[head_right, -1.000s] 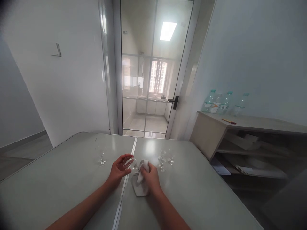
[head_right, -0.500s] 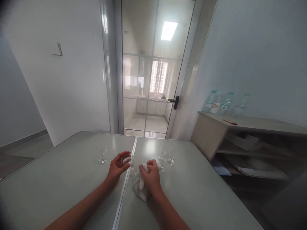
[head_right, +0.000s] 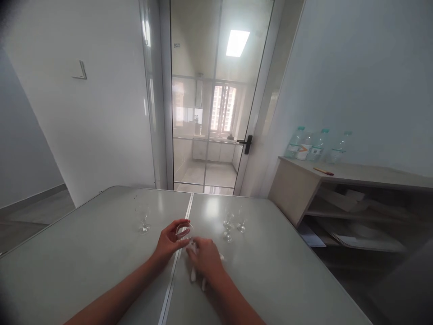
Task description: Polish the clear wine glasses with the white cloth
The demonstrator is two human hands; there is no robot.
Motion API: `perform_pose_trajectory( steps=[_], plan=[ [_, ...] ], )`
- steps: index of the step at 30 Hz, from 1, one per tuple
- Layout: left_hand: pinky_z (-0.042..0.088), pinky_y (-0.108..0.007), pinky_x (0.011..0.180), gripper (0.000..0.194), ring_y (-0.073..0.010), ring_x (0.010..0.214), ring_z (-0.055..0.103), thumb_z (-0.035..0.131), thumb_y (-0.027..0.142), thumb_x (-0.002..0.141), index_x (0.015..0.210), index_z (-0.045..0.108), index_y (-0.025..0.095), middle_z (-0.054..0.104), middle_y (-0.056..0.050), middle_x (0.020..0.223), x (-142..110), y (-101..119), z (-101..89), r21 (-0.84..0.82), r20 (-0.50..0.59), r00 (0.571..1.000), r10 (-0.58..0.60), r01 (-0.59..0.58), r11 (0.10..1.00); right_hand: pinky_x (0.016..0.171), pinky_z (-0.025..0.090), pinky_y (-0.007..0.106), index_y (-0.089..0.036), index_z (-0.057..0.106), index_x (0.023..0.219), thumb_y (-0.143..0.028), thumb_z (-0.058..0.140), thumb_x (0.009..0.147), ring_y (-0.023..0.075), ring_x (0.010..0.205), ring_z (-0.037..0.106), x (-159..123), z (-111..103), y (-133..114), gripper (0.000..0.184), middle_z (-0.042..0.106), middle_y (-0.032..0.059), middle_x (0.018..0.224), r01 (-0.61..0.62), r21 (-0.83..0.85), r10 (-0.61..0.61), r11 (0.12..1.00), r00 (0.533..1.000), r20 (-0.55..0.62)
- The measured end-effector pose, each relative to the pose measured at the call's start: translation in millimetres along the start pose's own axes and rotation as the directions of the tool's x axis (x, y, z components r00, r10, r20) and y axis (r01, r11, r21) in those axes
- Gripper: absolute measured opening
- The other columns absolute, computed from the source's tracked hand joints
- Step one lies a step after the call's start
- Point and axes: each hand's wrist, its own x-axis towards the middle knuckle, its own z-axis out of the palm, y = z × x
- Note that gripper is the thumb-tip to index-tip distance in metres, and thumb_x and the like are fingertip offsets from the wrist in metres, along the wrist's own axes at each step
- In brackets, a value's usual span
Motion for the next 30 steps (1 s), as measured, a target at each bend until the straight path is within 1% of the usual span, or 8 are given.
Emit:
perform_pose_trajectory(
  steps=[2, 4, 10, 14, 17, 20, 25, 30],
  plan=[
    [0.050, -0.051, 0.108, 0.058, -0.0316, 0.121, 0.060, 0.093, 0.023, 0.064, 0.119, 0.072, 0.024, 0.067, -0.011, 0.125, -1.2, -4.7, 2.4, -0.015, 0.077, 0.997, -0.016, 0.017, 1.000, 0.054, 0.028, 0.025, -0.021, 0.067, 0.061, -0.024, 0.065, 0.075, 0.0135, 0.048, 0.048, 0.8, 0.4, 6.2, 0.015, 0.060, -0.0002, 0.052, -0.009, -0.053, 0.007, 0.999, 1.000, -0.024],
    [0.048, -0.052, 0.110, 0.060, -0.0330, 0.126, 0.058, 0.093, 0.023, 0.064, 0.120, 0.071, 0.024, 0.066, -0.012, 0.127, -1.8, -8.4, 4.9, -0.026, 0.129, 0.991, -0.026, 0.030, 0.999, 0.052, 0.024, 0.025, -0.021, 0.063, 0.054, -0.019, 0.063, 0.073, 0.0124, 0.046, 0.043, 1.5, -1.8, 11.6, 0.019, 0.058, -0.0003, 0.049, -0.026, -0.092, 0.023, 0.995, 0.999, -0.025],
    [0.044, -0.049, 0.111, 0.064, -0.0336, 0.131, 0.054, 0.088, 0.034, 0.072, 0.131, 0.065, 0.027, 0.059, -0.014, 0.142, 1.3, -7.1, 3.5, 0.048, 0.160, 0.987, -0.028, 0.021, 0.999, 0.052, 0.029, 0.023, -0.018, 0.070, 0.061, -0.018, 0.059, 0.071, 0.0138, 0.051, 0.053, 7.4, -16.2, 25.5, 0.014, 0.066, 0.0029, 0.056, -0.144, -0.131, 0.148, 0.981, 0.989, 0.025],
    [0.051, -0.039, 0.095, 0.049, -0.0292, 0.119, 0.058, 0.080, 0.041, 0.082, 0.126, 0.065, 0.026, 0.058, -0.014, 0.139, 5.5, -8.0, -3.2, 0.098, 0.090, 0.995, -0.034, 0.026, 0.995, 0.053, 0.038, 0.021, -0.016, 0.069, 0.060, -0.020, 0.060, 0.068, 0.0137, 0.054, 0.058, 14.2, -29.0, 44.9, 0.013, 0.068, 0.0025, 0.058, -0.282, -0.031, 0.282, 0.959, 0.938, 0.204],
    [0.051, -0.031, 0.081, 0.039, -0.0245, 0.107, 0.059, 0.076, 0.043, 0.084, 0.116, 0.066, 0.024, 0.058, -0.012, 0.131, 6.8, -10.1, -4.9, 0.117, 0.074, 0.996, -0.050, 0.041, 0.992, 0.056, 0.042, 0.021, -0.014, 0.070, 0.064, -0.024, 0.061, 0.066, 0.0146, 0.059, 0.060, 17.6, -38.2, 62.0, 0.013, 0.067, 0.0019, 0.061, -0.332, 0.136, 0.269, 0.933, 0.898, 0.348],
    [0.048, -0.028, 0.076, 0.034, -0.0215, 0.100, 0.056, 0.072, 0.045, 0.087, 0.112, 0.065, 0.023, 0.057, -0.010, 0.123, 5.3, -8.4, -2.9, 0.140, 0.055, 0.995, -0.088, 0.080, 0.987, 0.060, 0.046, 0.022, -0.014, 0.071, 0.069, -0.027, 0.065, 0.065, 0.0155, 0.063, 0.061, 18.9, -46.7, 74.0, 0.015, 0.068, 0.0023, 0.066, -0.358, 0.245, 0.235, 0.901, 0.878, 0.418],
    [0.046, -0.028, 0.075, 0.032, -0.0199, 0.095, 0.052, 0.068, 0.048, 0.089, 0.108, 0.064, 0.023, 0.055, -0.006, 0.106, 2.0, -2.0, -0.1, 0.194, 0.015, 0.987, -0.159, 0.153, 0.969, 0.062, 0.046, 0.023, -0.014, 0.073, 0.070, -0.028, 0.068, 0.061, 0.0147, 0.061, 0.060, 19.2, -63.2, 84.7, 0.017, 0.068, 0.0023, 0.065, -0.403, 0.195, 0.317, 0.894, 0.878, 0.358],
    [0.043, -0.027, 0.072, 0.032, -0.0197, 0.092, 0.050, 0.068, 0.049, 0.089, 0.105, 0.063, 0.023, 0.053, -0.005, 0.099, 2.6, -3.7, -1.5, 0.220, 0.020, 0.989, -0.148, 0.140, 0.965, 0.058, 0.044, 0.025, -0.013, 0.075, 0.070, -0.030, 0.070, 0.058, 0.0173, 0.061, 0.060, 20.8, -80.7, 99.3, 0.022, 0.067, 0.0044, 0.063, -0.428, 0.135, 0.375, 0.894, 0.878, 0.296]
  ],
)
